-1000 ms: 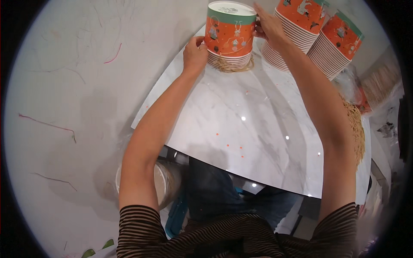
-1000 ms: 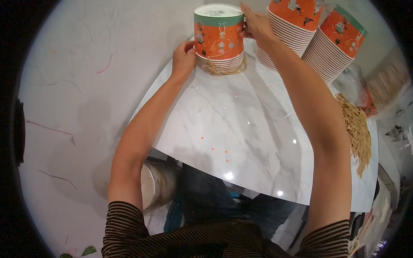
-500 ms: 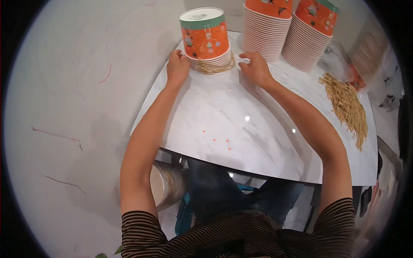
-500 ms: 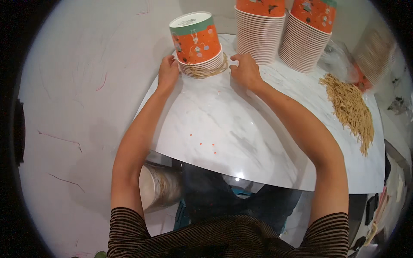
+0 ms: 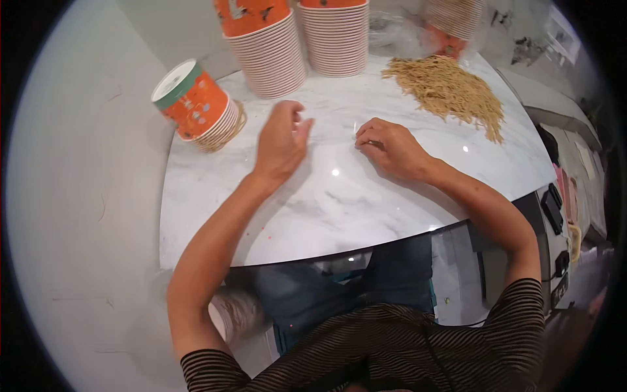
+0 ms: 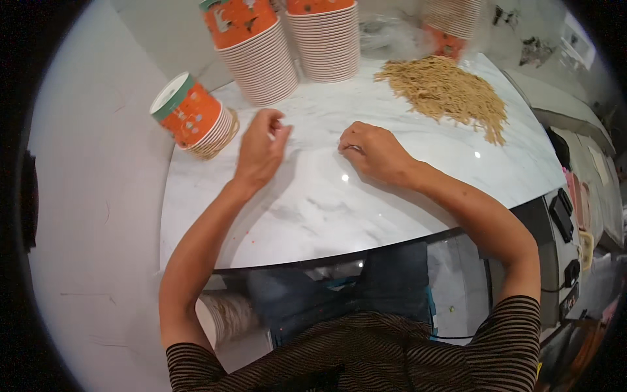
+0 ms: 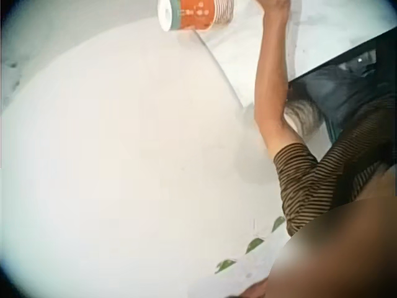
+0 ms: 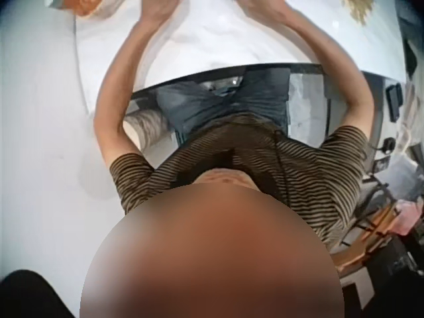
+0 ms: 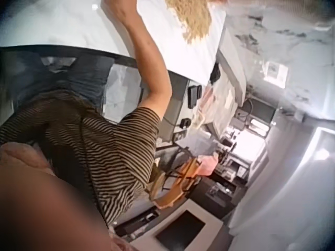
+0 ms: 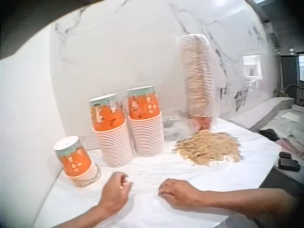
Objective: Manually attaching rubber bands to paper bowls and organizing paper cups for packaging.
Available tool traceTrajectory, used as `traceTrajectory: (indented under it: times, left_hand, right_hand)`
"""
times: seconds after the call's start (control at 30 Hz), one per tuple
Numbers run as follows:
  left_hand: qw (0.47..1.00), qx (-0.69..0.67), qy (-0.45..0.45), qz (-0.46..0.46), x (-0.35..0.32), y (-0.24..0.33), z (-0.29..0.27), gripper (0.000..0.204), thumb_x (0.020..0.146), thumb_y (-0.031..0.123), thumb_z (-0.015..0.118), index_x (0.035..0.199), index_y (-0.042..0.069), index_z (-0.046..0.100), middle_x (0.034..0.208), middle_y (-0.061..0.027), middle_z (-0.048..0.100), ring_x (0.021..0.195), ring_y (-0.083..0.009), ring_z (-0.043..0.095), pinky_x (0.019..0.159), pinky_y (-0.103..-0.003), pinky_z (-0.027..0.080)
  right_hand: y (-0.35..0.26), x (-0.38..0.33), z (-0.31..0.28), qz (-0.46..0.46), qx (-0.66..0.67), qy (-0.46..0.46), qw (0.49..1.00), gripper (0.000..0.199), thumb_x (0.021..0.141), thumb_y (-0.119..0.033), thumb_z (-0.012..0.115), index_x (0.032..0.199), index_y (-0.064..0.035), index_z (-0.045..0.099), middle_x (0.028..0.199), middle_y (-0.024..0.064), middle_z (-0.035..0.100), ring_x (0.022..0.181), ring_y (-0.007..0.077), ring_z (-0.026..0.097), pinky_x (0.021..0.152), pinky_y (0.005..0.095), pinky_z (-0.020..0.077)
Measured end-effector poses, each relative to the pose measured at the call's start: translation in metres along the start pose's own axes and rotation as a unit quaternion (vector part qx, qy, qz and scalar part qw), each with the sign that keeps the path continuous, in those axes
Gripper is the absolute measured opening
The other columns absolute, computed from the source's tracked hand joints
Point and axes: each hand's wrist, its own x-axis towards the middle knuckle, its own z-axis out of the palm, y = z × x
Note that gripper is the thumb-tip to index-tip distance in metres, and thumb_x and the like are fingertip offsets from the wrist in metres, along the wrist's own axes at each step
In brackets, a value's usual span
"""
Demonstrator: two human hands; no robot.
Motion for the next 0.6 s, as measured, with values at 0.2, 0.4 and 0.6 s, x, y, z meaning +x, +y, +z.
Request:
traceTrajectory:
  times: [0.2,0.4,0.6]
  left_hand:
    - [0.991,0.086,-0.031,0.101,0.025,0.008,0.088,0.033,0.095,0.019,0.073,0.116,-0.002,0.058,0.114,-0.0215,0.064,0.107,-0.0391,0.061,0.094,-0.045,0.05]
    - [0.985,0.122,-0.083,0.084,0.032,0.001,0.105,0.029,0.095,0.02,0.072,0.111,-0.002,0.062,0.112,-0.0221,0.065,0.107,-0.0408,0.061,0.092,-0.047,0.05]
    - [0.967,0.215,-0.06,0.123,0.055,-0.005,0.111,0.024,0.096,0.025,0.072,0.091,0.002,0.066,0.09,-0.0162,0.067,0.086,-0.0346,0.065,0.072,-0.046,0.053]
  right_hand:
    - [0.026,-0.027,-0.004,-0.024,-0.045,0.12,0.991,0.011,0.087,-0.001,0.068,0.096,-0.0022,0.075,0.109,0.0107,0.071,0.1,0.0303,0.068,0.088,0.0387,0.0559]
    - [0.029,-0.027,-0.008,-0.034,-0.048,0.083,0.995,0.013,0.087,-0.003,0.069,0.099,-0.002,0.074,0.105,0.0112,0.072,0.101,0.0322,0.067,0.088,0.0409,0.0554]
    - [0.062,0.025,-0.039,-0.033,-0.108,0.097,0.989,0.032,0.087,-0.002,0.071,0.119,-0.0027,0.068,0.121,0.0165,0.068,0.112,0.0371,0.066,0.098,0.0435,0.054]
